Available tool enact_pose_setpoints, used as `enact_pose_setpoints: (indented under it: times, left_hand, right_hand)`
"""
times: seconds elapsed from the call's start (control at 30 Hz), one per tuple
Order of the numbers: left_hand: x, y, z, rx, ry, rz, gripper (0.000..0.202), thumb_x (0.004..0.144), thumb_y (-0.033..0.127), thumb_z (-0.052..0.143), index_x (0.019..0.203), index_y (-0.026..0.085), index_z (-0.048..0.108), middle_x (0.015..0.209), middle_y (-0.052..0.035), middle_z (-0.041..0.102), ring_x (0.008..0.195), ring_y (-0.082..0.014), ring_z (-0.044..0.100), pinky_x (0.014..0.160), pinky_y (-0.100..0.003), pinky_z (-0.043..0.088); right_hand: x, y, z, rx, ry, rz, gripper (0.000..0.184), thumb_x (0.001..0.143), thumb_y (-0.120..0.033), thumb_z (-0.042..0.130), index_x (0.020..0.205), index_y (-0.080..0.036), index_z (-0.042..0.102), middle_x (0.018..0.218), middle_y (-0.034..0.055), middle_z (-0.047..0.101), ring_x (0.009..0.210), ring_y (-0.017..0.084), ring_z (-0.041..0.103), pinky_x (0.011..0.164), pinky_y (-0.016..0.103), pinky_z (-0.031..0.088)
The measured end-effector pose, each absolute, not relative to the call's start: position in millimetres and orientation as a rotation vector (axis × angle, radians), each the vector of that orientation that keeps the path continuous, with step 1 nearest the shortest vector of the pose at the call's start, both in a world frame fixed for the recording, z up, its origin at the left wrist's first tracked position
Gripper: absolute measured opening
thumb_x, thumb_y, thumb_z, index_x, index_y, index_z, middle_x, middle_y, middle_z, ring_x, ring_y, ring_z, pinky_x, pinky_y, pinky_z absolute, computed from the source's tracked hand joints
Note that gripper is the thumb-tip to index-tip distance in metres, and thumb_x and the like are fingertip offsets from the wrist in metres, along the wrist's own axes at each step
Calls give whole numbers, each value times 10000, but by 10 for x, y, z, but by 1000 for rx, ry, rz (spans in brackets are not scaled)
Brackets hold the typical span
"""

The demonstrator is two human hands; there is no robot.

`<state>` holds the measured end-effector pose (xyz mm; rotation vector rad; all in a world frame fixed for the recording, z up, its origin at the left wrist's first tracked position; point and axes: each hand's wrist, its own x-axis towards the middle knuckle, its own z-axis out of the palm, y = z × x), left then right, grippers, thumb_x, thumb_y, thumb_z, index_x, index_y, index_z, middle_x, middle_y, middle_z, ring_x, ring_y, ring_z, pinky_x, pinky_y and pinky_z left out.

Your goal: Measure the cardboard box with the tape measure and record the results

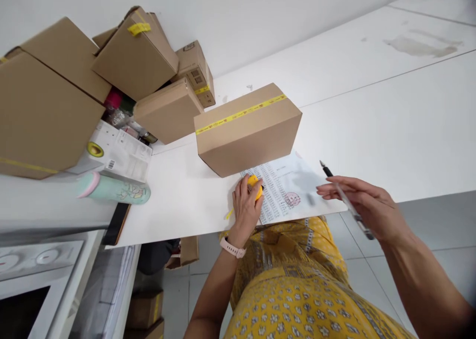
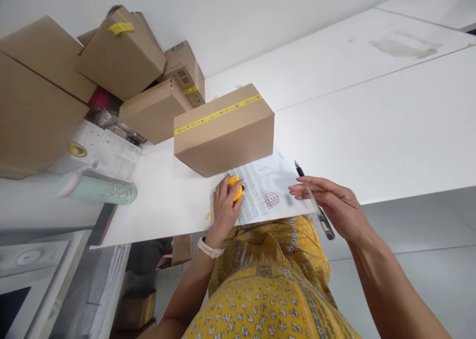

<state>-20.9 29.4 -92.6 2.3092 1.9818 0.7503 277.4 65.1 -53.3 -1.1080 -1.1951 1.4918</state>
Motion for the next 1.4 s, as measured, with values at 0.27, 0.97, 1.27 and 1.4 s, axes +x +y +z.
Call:
enact_pose_setpoints:
  times: [0.27,0.97,1.27,1.4]
  left_hand:
    - [-54,208,-905,2385,1972,1068,407,997,300,607,1391,198,616,1531,-185,512,1472,-374,424,1181,-637,407]
    - [-173,602,-1017,2388,1552,499,317,1037,240,551,1306,264,716,1555,-91,566,1506,-277,450,1249,-558,367]
    - [145,57,-983,2398,1615,592,503,1023,424,574,1426,123,558,1567,-183,531,1517,-316,422,1268,-584,310]
    - [133,63,-975,2404,1587,579,566,1002,493,591,1423,117,553,1541,-176,560,1503,-321,436,1270,-580,293]
  right_hand:
    - [2464,479,-718,-1148,-1194,1220,366,925,-614,670,810,-273,604,668,-8,661,686,192,666,714,355,558]
    - [1973,917,-969,-1253,-1504,1203,394,943,-610,631,1098,-248,656,1014,67,754,921,233,706,822,382,554]
    - [1888,925,-865,-1369,-1665,1114,396,894,-625,669,846,-244,572,605,-22,584,509,141,487,492,289,396]
    - [1862,921,-921,-1355,-1627,1102,375,875,-602,695,863,-241,593,668,-3,629,554,154,525,519,298,425]
